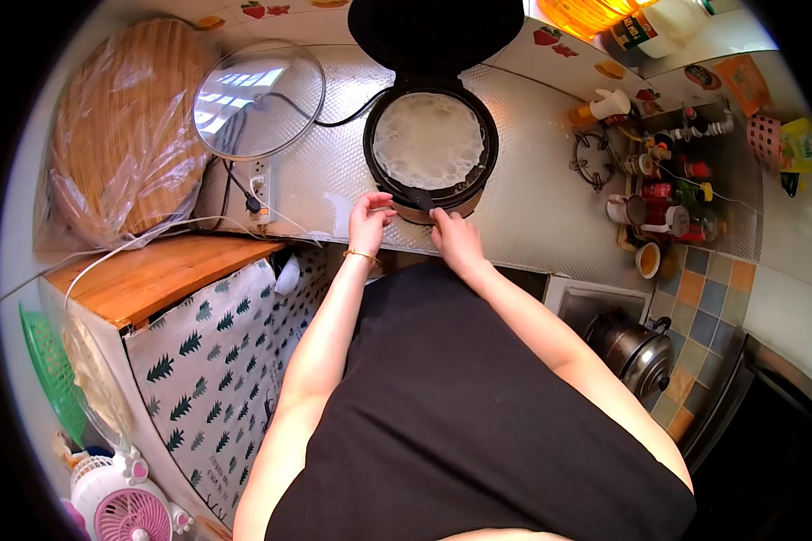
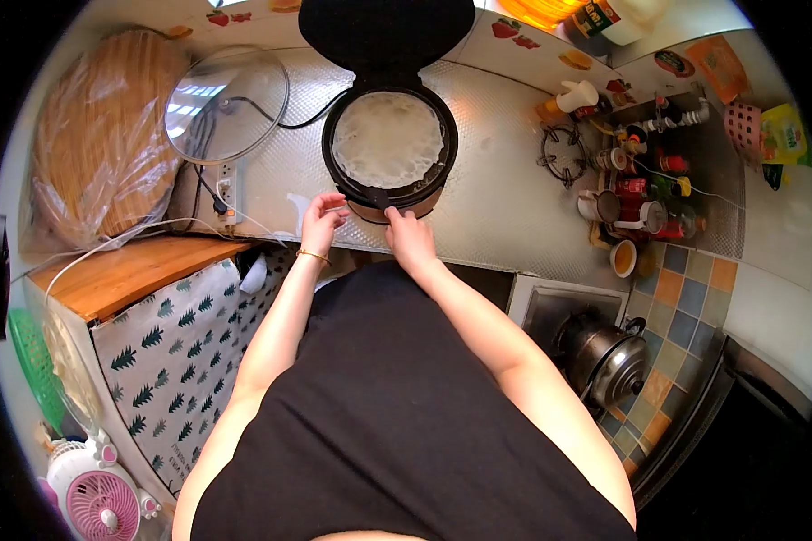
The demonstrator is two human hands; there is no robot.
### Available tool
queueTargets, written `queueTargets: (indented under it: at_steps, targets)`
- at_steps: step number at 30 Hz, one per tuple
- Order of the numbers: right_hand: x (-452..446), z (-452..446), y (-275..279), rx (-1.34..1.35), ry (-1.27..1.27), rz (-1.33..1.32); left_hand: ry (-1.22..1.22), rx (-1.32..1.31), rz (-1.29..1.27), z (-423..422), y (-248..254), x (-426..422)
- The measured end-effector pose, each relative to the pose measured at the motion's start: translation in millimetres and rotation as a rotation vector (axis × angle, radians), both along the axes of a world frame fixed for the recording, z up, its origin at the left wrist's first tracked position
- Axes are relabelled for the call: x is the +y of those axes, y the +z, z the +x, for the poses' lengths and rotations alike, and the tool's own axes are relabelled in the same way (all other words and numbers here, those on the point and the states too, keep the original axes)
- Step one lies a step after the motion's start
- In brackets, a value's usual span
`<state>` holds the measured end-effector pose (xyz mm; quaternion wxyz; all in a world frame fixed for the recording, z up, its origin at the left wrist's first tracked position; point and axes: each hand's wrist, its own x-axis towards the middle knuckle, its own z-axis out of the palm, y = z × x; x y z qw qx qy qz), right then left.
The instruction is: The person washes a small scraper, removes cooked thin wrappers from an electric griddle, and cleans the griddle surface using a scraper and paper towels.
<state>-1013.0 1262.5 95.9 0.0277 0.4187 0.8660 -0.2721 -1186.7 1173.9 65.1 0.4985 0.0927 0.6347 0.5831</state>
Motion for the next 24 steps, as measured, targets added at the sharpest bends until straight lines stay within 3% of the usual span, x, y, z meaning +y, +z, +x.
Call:
queueTargets:
  at_steps: [6,17,24]
  targets:
    - [-2.9,-64.0,-29.3,0.096,-0.079,0.107,0.0,0.017,0.019,-7.6,1.0,-10.3]
    - [5.6,-109.9,-13.6,0.122,-0.191,0.011,-0.016,0.029,0.035,-23.4,4.1,-22.1]
    - [-26.1,-54.1,5.4,0.142,-0.187,-0.063,-0.048,0.122,0.045,-27.1,-2.3,-8.2]
